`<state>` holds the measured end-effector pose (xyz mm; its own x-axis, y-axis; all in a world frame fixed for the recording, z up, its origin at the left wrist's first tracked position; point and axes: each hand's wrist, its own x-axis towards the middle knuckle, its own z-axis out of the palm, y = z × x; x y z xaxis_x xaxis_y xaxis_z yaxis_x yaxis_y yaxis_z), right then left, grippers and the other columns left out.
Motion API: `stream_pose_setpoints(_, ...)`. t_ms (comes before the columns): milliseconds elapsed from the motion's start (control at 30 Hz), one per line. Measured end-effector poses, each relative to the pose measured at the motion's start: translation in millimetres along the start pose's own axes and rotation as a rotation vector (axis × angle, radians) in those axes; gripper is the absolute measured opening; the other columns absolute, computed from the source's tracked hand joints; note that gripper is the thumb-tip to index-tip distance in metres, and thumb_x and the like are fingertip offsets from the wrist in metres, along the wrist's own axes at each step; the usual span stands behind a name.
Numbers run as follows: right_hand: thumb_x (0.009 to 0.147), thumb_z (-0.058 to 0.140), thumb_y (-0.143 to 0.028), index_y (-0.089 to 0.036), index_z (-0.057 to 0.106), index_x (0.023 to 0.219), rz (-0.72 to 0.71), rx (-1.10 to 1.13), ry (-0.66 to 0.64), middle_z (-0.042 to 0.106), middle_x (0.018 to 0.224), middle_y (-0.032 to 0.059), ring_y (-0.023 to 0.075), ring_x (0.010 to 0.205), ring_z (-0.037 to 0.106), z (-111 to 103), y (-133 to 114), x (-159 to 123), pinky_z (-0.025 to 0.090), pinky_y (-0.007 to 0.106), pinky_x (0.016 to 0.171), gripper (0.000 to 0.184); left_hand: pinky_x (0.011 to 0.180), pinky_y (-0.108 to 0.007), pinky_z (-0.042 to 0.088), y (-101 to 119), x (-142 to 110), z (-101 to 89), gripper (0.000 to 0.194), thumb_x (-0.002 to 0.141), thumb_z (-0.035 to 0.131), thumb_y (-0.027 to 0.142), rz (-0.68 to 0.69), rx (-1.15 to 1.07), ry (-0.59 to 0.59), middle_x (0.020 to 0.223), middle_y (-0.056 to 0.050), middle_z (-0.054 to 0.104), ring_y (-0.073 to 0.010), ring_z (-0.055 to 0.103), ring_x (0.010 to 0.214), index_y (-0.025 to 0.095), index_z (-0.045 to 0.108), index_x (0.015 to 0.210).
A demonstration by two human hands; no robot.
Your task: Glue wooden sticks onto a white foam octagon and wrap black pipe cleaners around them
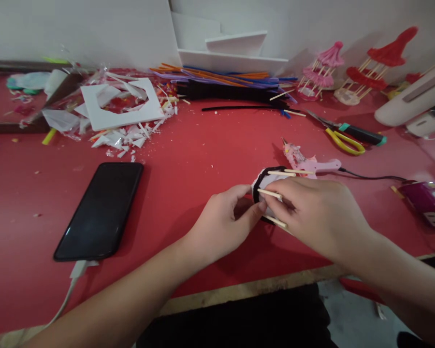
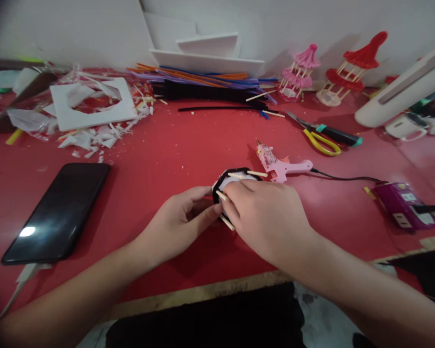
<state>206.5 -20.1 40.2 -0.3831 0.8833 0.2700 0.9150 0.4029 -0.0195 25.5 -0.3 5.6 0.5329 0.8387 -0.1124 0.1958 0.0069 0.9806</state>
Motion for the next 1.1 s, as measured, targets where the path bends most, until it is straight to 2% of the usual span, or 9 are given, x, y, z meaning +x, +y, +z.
stream_pose_setpoints(133, 0.093, 0.050, -0.028, -0.019, 0.064, 0.074, 0.035, 0.043, -0.027, 0.068, 0.068, 0.0018, 0.0163, 0.060, 0.060, 0.7, -2.0, 4.0, 0.027, 0.029, 0.054, 0.025, 0.082, -0.032, 0.057, -2.0, 1.5, -1.4, 0.020, 0.093, 0.055, 0.025, 0.007, -0.014, 0.002, 0.104, -0.007, 0.077, -0.0213, 0.073, 0.095, 0.020, 0.063, 0.111)
stream_pose_setpoints(300, 0.093, 0.051, -0.026, -0.018, 0.065, 0.075, 0.037, 0.082, -0.030, 0.067, 0.068, 0.0023, 0.0167, 0.065, 0.062, 1.9, -6.2, 10.7, 0.032, 0.028, 0.056, 0.024, 0.072, -0.032, 0.057, -0.6, 2.1, -4.1, 0.021, 0.092, 0.054, 0.023, -0.020, 0.062, 0.051, 0.100, -0.008, 0.077, -0.0209, 0.074, 0.085, 0.018, 0.062, 0.110)
stream_pose_setpoints(500, 0.093, 0.052, -0.019, -0.017, 0.071, 0.090, -0.008, 0.128, 0.089, 0.069, 0.097, 0.0084, 0.0182, 0.083, 0.065, 6.4, -6.8, 14.6, 0.042, 0.029, 0.068, 0.019, 0.069, -0.030, 0.056, -0.2, 3.3, -6.2, 0.017, 0.094, 0.051, 0.027, 0.000, 0.107, 0.142, 0.085, -0.003, 0.076, -0.0181, 0.072, 0.075, 0.020, 0.065, 0.101)
stream_pose_setpoints(567, 0.095, 0.050, -0.020, -0.017, 0.070, 0.089, -0.043, 0.111, 0.097, 0.071, 0.094, 0.0075, 0.0187, 0.083, 0.066, 7.6, -6.5, 14.5, 0.042, 0.029, 0.068, 0.020, 0.069, -0.029, 0.055, 0.6, 3.6, -6.5, 0.016, 0.094, 0.050, 0.026, 0.028, 0.167, 0.160, 0.081, -0.001, 0.074, -0.0173, 0.071, 0.074, 0.021, 0.065, 0.096)
stream_pose_setpoints(633, 0.096, 0.048, -0.021, -0.017, 0.068, 0.086, -0.074, 0.086, 0.102, 0.072, 0.084, 0.0047, 0.0180, 0.075, 0.065, 8.9, -6.4, 14.1, 0.040, 0.029, 0.064, 0.022, 0.069, -0.028, 0.053, 1.9, 3.6, -6.3, 0.015, 0.092, 0.051, 0.024, 0.050, 0.230, 0.189, 0.078, -0.001, 0.073, -0.0169, 0.070, 0.073, 0.020, 0.065, 0.094)
stream_pose_setpoints(733, 0.096, 0.050, -0.022, -0.018, 0.067, 0.090, -0.058, 0.103, 0.146, 0.073, 0.080, 0.0025, 0.0164, 0.068, 0.064, 11.0, -6.9, 13.1, 0.039, 0.028, 0.061, 0.018, 0.067, -0.027, 0.052, 3.3, 3.7, -5.9, 0.015, 0.091, 0.051, 0.022, 0.050, 0.263, 0.226, 0.074, 0.001, 0.071, -0.0161, 0.069, 0.071, 0.020, 0.065, 0.092)
stream_pose_setpoints(833, 0.095, 0.052, -0.020, -0.018, 0.068, 0.095, -0.052, 0.122, 0.177, 0.075, 0.088, 0.0026, 0.0149, 0.070, 0.065, 12.6, -7.0, 10.9, 0.039, 0.028, 0.063, 0.015, 0.068, -0.027, 0.052, 2.7, 4.8, -5.2, 0.016, 0.091, 0.050, 0.023, 0.033, 0.238, 0.230, 0.072, 0.001, 0.070, -0.0158, 0.068, 0.070, 0.020, 0.065, 0.089)
stream_pose_setpoints(1100, 0.093, 0.053, -0.020, -0.019, 0.068, 0.082, -0.059, 0.172, 0.136, 0.073, 0.084, 0.0030, 0.0168, 0.079, 0.065, 17.0, 0.2, 8.2, 0.042, 0.028, 0.069, 0.019, 0.062, -0.026, 0.051, -5.2, 10.1, -1.8, 0.018, 0.092, 0.049, 0.026, 0.009, 0.136, 0.209, 0.074, -0.001, 0.072, -0.0161, 0.068, 0.068, 0.019, 0.066, 0.090)
